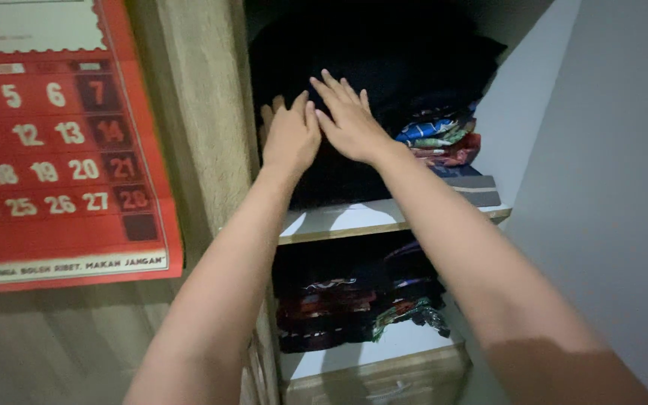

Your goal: Fold a black t-shirt using a plastic folding board on a bed.

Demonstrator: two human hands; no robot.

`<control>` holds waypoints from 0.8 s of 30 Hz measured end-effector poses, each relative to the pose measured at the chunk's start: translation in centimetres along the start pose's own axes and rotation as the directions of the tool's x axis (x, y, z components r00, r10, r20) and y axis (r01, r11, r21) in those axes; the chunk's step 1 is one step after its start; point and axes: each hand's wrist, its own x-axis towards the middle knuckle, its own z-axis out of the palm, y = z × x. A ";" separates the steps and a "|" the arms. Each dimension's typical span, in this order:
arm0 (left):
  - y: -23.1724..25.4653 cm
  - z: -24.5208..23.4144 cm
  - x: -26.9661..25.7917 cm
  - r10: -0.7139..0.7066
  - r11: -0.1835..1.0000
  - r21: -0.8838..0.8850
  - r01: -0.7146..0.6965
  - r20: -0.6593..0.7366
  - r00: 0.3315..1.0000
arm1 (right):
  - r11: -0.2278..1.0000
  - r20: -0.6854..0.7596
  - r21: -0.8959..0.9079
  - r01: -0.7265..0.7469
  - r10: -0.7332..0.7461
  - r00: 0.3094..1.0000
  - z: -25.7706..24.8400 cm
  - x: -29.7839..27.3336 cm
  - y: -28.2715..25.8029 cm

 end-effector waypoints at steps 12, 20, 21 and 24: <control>-3.0 2.6 3.5 0.000 0.985 -0.169 -0.030 -0.171 0.985 | 0.961 0.004 0.102 -0.257 0.258 0.966 -0.3 3.8 0.2; -3.9 3.7 4.3 -0.171 0.840 -0.539 0.066 -0.146 0.974 | 0.935 -0.161 0.017 -0.355 0.353 0.922 -2.0 4.6 -3.0; -4.0 3.6 4.2 -0.144 0.838 -0.544 0.047 -0.136 0.980 | 0.932 -0.172 -0.067 -0.357 0.341 0.924 -2.8 4.5 -3.8; -2.3 1.4 3.8 -0.240 0.783 -0.598 0.170 -0.039 0.970 | 0.933 -0.212 -0.147 -0.328 0.294 0.932 -3.0 5.6 -1.3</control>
